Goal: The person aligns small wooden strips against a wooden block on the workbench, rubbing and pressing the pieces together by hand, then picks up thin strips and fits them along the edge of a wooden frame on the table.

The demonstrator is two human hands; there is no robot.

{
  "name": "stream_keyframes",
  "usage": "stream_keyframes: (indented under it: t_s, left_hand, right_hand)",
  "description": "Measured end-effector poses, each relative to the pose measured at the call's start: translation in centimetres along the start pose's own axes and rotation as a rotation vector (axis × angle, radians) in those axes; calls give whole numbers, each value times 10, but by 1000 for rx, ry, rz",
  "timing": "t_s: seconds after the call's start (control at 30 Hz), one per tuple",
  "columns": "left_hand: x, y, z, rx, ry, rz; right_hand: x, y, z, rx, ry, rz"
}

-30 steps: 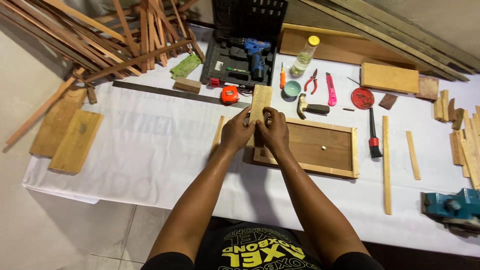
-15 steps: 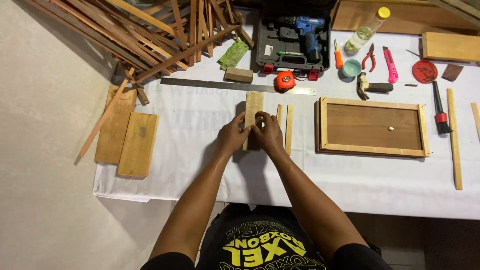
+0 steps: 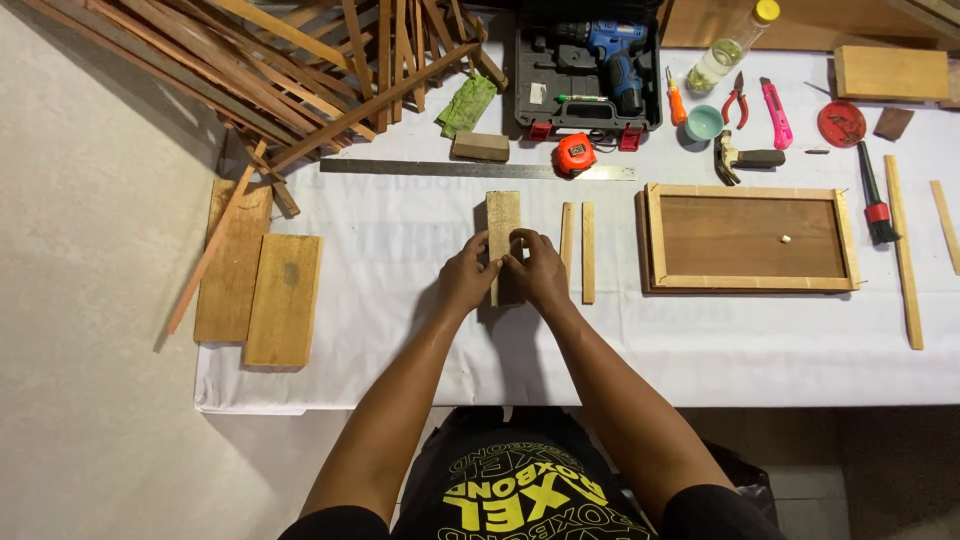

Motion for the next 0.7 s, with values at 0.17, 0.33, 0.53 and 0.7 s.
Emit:
stream_keyframes:
  t_s: [0.17,0.33,0.53,0.7]
  left_hand:
    - [-9,-14,-2,-25,29,5]
    - [-19,-27,13,21,-66,93]
    - [-11,-72,44,397,-267,300]
    - [25,-114,52,618,-227,362]
  right_hand:
    - [-2,-4,0,17,29,-5]
    - [-16,6,17,-2,51,-94]
    - [-35,13,53,-121,-3,-67]
    - [-67,-18,70,-215,-78,-137]
Point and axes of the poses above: each hand's wrist, its own z-axis towards the middle knuckle, its own x-axis out of the palm, y = z × x, the point moved 3 cm from there along z, towards the middle knuckle, and after that the axes turned 7 degrees about -y, right-handed, at the moved point
